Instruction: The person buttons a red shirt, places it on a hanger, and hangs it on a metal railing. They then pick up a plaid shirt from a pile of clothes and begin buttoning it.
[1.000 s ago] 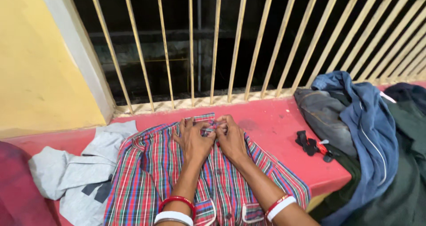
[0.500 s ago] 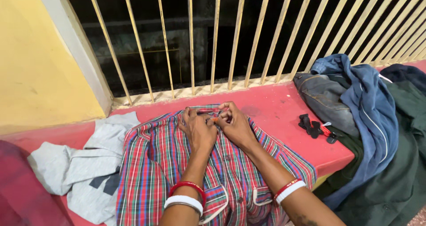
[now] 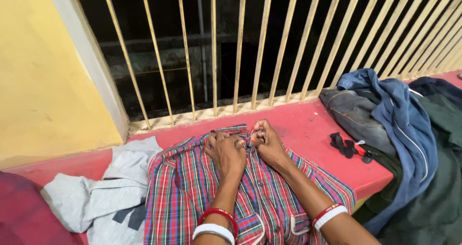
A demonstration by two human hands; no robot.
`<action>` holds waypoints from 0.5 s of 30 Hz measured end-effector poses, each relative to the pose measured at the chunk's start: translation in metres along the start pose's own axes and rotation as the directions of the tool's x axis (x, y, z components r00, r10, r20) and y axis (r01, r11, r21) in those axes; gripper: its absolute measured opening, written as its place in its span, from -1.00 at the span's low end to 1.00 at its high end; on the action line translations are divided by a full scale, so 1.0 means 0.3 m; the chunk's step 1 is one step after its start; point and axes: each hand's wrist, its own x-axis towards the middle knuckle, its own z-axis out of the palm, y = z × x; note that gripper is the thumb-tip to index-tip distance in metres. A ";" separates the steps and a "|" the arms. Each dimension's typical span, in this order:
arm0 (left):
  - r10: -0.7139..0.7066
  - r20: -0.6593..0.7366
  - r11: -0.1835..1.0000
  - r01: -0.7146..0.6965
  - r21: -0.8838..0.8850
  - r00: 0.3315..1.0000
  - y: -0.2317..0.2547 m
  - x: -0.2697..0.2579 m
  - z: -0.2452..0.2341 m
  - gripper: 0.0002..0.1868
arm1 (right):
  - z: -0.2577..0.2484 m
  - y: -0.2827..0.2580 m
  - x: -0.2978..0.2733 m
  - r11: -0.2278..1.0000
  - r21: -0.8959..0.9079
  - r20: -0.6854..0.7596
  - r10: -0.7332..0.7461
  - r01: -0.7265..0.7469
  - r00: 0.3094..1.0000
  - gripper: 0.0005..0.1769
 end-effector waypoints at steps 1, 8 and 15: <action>0.008 0.019 1.000 -0.009 0.017 1.000 -0.002 0.002 0.001 -0.88 | -0.004 0.013 0.005 0.998 0.048 -0.001 0.028 -0.028 1.000 -0.65; -0.011 0.178 1.000 0.006 0.026 0.984 -0.026 0.020 0.018 -0.87 | 0.011 -0.039 -0.010 0.990 -0.090 -0.090 0.096 -0.104 0.991 -0.58; 0.023 0.255 0.996 -0.001 -0.087 0.967 -0.061 0.037 0.017 -0.88 | 0.044 -0.129 -0.034 0.973 -0.230 -0.157 -0.005 -0.032 0.988 -0.61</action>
